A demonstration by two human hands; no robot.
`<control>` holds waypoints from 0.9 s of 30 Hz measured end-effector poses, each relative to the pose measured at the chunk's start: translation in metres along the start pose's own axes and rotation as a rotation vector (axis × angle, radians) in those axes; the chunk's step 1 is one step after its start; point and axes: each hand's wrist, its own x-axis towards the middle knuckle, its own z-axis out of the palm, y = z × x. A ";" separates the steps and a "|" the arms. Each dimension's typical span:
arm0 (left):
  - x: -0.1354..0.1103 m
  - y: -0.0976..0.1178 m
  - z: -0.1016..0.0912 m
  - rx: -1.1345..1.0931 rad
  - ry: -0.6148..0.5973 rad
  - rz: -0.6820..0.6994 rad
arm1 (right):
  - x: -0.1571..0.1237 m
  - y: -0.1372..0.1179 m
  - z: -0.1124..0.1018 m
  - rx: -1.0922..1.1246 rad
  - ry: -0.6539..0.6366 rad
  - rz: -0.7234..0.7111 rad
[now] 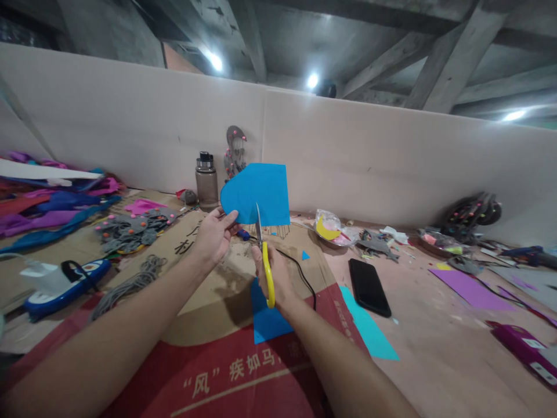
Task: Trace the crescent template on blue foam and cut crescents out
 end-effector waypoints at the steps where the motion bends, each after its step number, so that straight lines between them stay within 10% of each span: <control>1: 0.001 0.001 0.000 0.002 0.002 -0.001 | 0.000 -0.001 0.000 -0.020 -0.020 0.005; 27: -0.014 -0.009 0.008 -0.006 0.010 -0.021 | -0.003 -0.022 0.006 0.042 -0.018 -0.031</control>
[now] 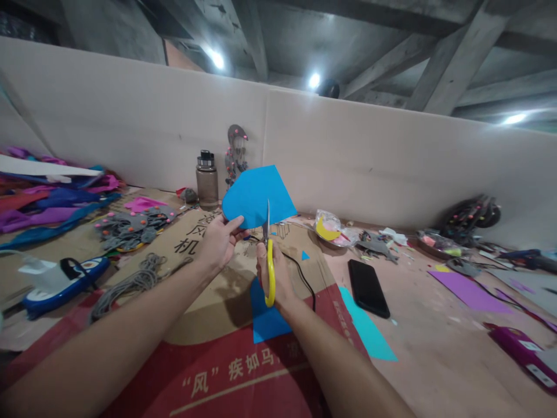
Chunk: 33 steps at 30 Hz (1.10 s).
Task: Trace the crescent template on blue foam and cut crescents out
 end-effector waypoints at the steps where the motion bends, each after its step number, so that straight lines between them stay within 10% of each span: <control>1: -0.001 -0.001 0.000 -0.003 -0.005 -0.001 | 0.000 -0.001 0.000 0.013 0.014 0.015; 33: 0.012 0.007 -0.011 0.084 0.007 0.085 | -0.001 0.007 -0.003 0.000 -0.090 0.147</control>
